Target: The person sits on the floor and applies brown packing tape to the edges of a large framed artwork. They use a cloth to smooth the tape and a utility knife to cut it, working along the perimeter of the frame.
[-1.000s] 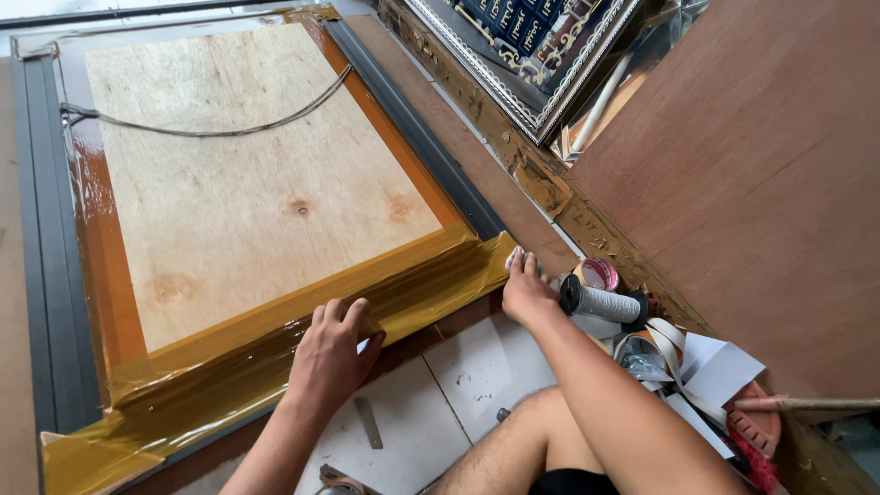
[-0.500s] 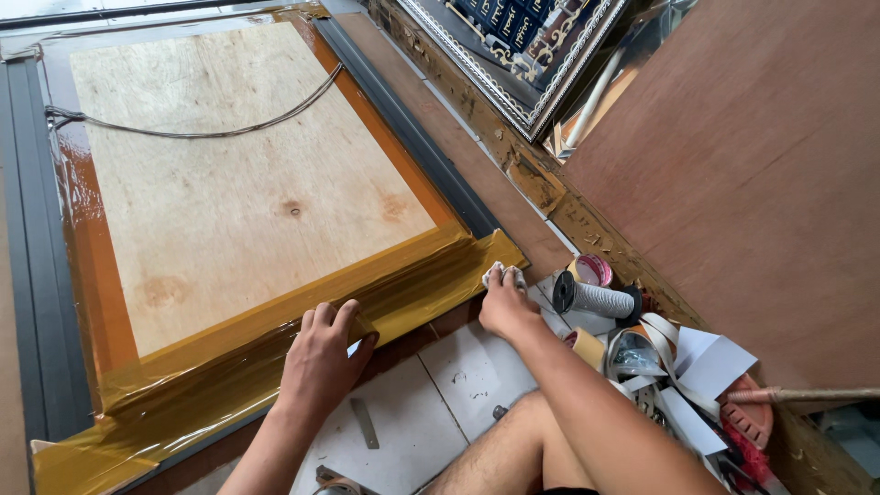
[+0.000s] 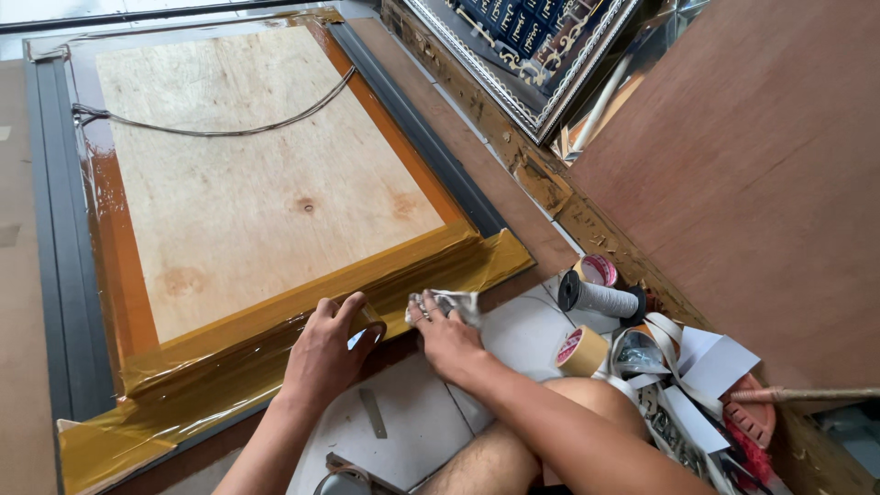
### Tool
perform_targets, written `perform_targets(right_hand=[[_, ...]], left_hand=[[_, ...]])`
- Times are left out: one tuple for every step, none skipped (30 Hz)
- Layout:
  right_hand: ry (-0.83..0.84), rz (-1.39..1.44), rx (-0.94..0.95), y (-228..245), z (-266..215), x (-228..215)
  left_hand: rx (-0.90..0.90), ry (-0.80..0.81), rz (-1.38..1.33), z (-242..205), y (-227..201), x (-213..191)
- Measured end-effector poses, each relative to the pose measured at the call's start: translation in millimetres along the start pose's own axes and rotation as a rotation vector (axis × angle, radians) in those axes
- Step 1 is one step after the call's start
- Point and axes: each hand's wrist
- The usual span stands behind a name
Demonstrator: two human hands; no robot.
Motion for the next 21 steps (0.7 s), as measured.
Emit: perform_targets(right_hand=[[0.001, 0.002, -0.002, -11.5, 0.4, -2.2], [-0.024, -0.034, 0.029, -22.9, 1.1, -4.2], [-0.048, -0.071, 0.061, -34.8, 1.3, -6.3], [-0.046, -0.071, 0.060, -66.4, 18.3, -11.6], [-0.031, -0.048, 0.215, -96.5, 36.1, -17.8], [-0.018, -0.025, 0.369, -126.0, 53.7, -23.8], [-0.018, -0.028, 0.366, -124.7, 56.7, -25.5], [-0.013, 0.013, 0.381, -123.1, 59.4, -27.0], [-0.009, 0.055, 0.392, -120.4, 63.4, -29.7], [-0.010, 0.051, 0.386, -115.6, 57.8, -30.6], [-0.015, 0.075, 0.385, -111.2, 52.9, -31.7], [-0.020, 0.099, 0.384, -107.1, 48.3, -32.5], [-0.018, 0.095, 0.381, -110.6, 51.2, -30.5], [-0.039, 0.100, 0.383, -114.2, 54.2, -28.3], [-0.057, 0.109, 0.382, -115.8, 58.5, -25.6], [-0.054, 0.109, 0.377, -113.4, 58.6, -25.9], [-0.057, 0.120, 0.366, -113.7, 56.5, -26.3], [-0.060, 0.132, 0.354, -114.1, 54.5, -26.9], [-0.060, 0.130, 0.349, -115.3, 57.5, -24.0], [-0.062, 0.133, 0.349, -116.5, 60.8, -21.5], [-0.066, 0.134, 0.351, -118.0, 64.1, -19.5]], left_hand=[[-0.002, 0.001, 0.002, -0.3, -0.4, -0.2], [-0.004, 0.003, -0.016, -0.5, -0.6, -0.3], [-0.006, 0.005, -0.036, -0.9, -1.1, 0.1], [-0.008, 0.006, -0.036, -2.8, -3.1, -2.5], [0.000, 0.028, -0.073, -4.8, -4.5, -6.5], [0.007, 0.050, -0.110, -7.4, -5.7, -10.8], [0.004, 0.048, -0.112, -9.0, -7.9, -15.9], [-0.019, 0.081, -0.213, -11.0, -10.1, -21.0], [-0.044, 0.111, -0.314, -12.8, -11.8, -27.3], [-0.048, 0.106, -0.314, -14.8, -14.9, -34.3], [-0.031, 0.085, -0.356, -15.1, -17.6, -41.5], [-0.014, 0.065, -0.398, -15.4, -20.1, -48.3], [-0.019, 0.062, -0.400, -21.3, -27.7, -60.5], [-0.009, 0.018, -0.426, -27.0, -35.2, -72.6], [0.000, -0.025, -0.449, -32.4, -41.5, -86.3], [-0.005, -0.026, -0.446, -32.6, -36.1, -87.4], [-0.004, -0.008, -0.368, -33.1, -32.3, -86.7], [-0.003, 0.010, -0.290, -33.6, -28.7, -86.0], [-0.008, 0.007, -0.289, -31.1, -17.7, -74.1], [-0.018, 0.009, -0.196, -28.4, -6.6, -62.6], [-0.028, 0.010, -0.105, -25.2, 4.7, -50.7]])
Point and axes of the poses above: each hand's wrist, its own z-axis towards the middle knuckle, its own x-axis out of the palm, y = z × x, and after that the axes turned 13 degrees about y, right-handed
